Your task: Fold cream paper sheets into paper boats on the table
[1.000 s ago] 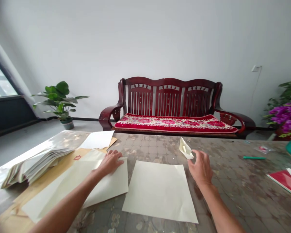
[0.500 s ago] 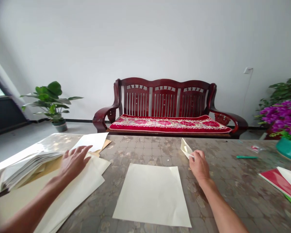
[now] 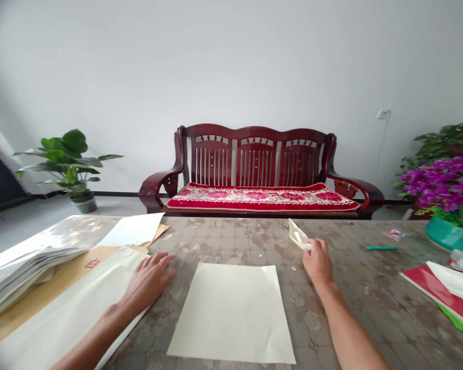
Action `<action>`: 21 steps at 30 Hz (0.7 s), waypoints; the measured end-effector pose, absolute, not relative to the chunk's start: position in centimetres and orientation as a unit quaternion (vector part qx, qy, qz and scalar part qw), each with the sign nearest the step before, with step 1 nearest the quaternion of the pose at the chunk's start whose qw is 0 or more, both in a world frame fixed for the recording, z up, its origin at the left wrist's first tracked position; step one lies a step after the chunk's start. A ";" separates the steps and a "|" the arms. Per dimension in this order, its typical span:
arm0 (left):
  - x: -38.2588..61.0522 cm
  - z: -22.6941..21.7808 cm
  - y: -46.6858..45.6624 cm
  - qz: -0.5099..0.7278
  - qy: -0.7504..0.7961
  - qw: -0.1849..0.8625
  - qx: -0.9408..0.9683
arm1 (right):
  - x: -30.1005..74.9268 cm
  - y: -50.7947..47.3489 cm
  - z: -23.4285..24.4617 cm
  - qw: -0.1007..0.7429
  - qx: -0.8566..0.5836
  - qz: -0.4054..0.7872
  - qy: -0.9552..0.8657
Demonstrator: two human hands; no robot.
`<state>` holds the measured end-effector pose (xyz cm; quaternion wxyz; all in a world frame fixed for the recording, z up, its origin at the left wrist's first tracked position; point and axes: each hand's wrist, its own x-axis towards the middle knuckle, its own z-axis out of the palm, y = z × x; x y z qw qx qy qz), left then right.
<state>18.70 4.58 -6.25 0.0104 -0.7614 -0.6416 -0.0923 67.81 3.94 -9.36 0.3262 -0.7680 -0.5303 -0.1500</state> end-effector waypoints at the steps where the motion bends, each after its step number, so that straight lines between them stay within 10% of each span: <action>1: 18.3 -6.3 4.6 -0.079 -0.652 0.021 -0.754 | 67.7 3.9 -9.3 0.325 -0.771 -0.150 -0.527; 14: 7.8 -5.5 6.4 -0.025 -0.783 -0.037 -0.621 | 65.3 2.1 -7.5 0.401 -0.715 -0.199 -0.537; 21: 5.6 -3.8 6.4 -0.060 -0.807 -0.087 -0.581 | 60.0 2.2 -7.7 0.333 -0.621 0.021 -0.709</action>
